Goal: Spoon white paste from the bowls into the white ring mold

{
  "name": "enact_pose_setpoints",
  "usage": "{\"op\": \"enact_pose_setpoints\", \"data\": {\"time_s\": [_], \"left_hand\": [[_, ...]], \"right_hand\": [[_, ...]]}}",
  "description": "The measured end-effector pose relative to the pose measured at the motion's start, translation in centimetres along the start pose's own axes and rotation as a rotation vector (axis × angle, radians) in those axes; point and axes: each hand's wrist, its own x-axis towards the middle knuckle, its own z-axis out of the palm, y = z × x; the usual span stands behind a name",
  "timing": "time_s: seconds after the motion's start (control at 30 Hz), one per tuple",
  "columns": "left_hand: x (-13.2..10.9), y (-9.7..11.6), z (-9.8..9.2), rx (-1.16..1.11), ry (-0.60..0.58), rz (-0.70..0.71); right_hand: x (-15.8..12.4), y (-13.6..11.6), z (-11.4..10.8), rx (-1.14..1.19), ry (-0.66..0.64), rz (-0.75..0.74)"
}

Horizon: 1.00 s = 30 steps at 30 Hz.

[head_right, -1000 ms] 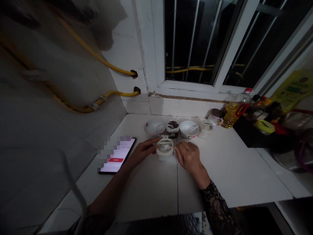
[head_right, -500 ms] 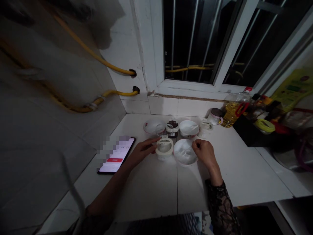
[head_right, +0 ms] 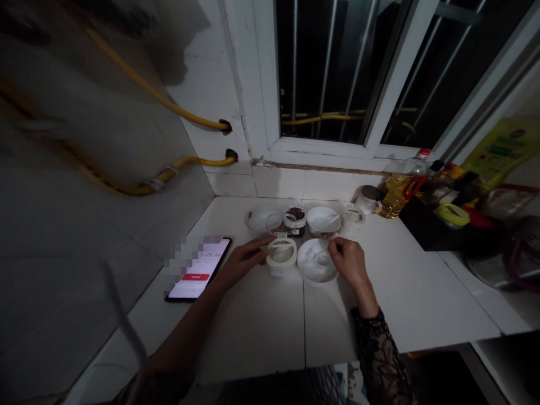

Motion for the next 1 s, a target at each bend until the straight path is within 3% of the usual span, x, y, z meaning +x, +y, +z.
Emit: {"op": "enact_pose_setpoints", "data": {"time_s": [0.2, 0.5, 0.77, 1.0], "left_hand": [[0.0, 0.0, 0.0, 0.006, 0.008, -0.011], [0.0, 0.0, 0.0, 0.010, 0.016, -0.004], [0.1, -0.2, 0.0, 0.003, 0.009, -0.003], [0.0, -0.3, 0.1, -0.019, 0.017, 0.002]], "right_hand": [[-0.1, -0.9, 0.5, -0.087, -0.106, -0.035], [0.0, -0.4, 1.0, 0.255, -0.127, 0.003], [0.4, 0.2, 0.3, 0.448, -0.053, 0.142], [0.7, 0.3, -0.1, 0.504, 0.047, 0.172]]}}
